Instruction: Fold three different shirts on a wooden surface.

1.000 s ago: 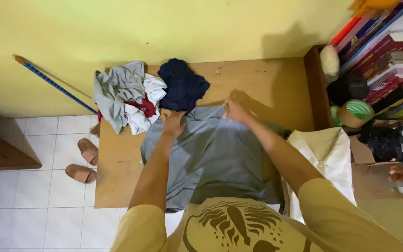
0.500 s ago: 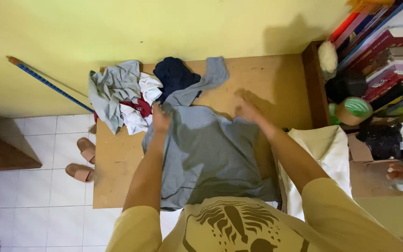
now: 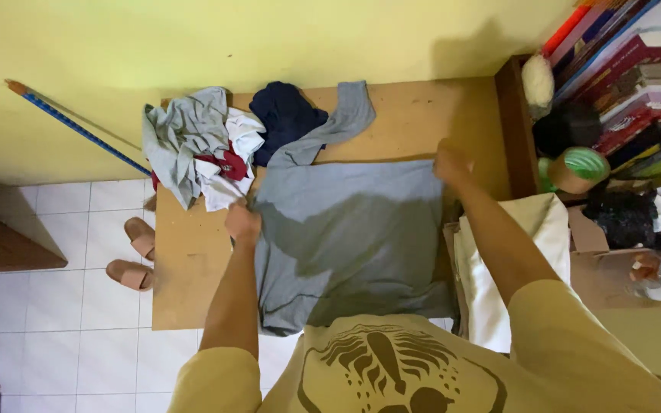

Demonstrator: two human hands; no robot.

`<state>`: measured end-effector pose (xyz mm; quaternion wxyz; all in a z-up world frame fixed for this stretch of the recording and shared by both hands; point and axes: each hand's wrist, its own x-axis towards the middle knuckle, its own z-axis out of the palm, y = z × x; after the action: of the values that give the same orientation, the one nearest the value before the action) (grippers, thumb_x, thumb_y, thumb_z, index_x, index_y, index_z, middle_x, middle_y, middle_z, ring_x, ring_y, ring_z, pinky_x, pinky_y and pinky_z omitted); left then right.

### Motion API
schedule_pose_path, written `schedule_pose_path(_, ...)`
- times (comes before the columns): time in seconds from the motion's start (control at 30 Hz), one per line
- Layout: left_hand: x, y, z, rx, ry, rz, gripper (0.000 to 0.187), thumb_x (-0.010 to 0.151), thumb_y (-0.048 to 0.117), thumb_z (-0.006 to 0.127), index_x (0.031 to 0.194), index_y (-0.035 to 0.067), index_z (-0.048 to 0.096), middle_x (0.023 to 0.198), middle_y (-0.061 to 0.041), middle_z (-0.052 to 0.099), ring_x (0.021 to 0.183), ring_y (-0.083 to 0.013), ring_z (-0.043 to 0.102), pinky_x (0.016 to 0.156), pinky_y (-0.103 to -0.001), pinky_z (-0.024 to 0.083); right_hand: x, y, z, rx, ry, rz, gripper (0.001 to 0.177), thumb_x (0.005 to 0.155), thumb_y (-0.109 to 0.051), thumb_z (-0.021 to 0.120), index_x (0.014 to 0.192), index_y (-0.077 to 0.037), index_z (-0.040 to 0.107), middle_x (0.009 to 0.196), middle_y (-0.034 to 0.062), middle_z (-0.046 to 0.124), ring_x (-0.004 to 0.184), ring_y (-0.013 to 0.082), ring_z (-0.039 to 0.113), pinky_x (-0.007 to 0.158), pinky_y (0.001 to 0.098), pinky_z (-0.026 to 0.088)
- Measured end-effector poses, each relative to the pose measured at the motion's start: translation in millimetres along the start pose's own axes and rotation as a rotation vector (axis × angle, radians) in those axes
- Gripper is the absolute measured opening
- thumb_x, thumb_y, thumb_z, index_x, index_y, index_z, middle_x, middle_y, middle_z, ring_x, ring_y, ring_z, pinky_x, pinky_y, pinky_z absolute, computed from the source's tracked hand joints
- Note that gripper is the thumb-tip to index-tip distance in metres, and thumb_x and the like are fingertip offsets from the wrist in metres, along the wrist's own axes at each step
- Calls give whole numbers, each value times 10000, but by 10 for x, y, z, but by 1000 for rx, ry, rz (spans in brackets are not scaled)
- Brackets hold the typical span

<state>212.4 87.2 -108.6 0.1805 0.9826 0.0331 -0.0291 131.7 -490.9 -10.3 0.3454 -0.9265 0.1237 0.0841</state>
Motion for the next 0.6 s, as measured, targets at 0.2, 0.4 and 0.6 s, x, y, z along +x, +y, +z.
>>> schedule_pose_path(0.2, 701, 60, 15, -721, 336, 8, 244, 863, 98, 730, 1062, 7, 620, 1007, -261, 650, 944, -477, 628, 859, -509, 539, 382, 176, -124, 481, 83, 79, 478, 930, -234, 637, 1328, -72, 429, 1263, 145, 621, 1092, 315, 658, 851, 435, 549)
schedule_pose_path(0.4, 342, 457, -27, -443, 634, 315, 954, 814, 231, 884, 1445, -223, 331, 1479, -481, 295, 1365, -582, 284, 1127, -585, 251, -150, -161, 544, 469, 52, 58, 557, 948, -264, 631, 1413, -82, 382, 1350, 175, 546, 1159, 341, 598, 902, 457, 498)
schedule_pose_path(0.6, -1609, 539, -249, -248, -113, 526, 487, 860, 140, 673, 1345, 131, 621, 1530, -141, 519, 1411, -377, 450, 1145, -540, 341, -1747, -651, 1254, -276, -96, -134, 730, 898, -334, 723, 1520, -117, 407, 1538, 277, 371, 1387, 444, 418, 1129, 550, 335)
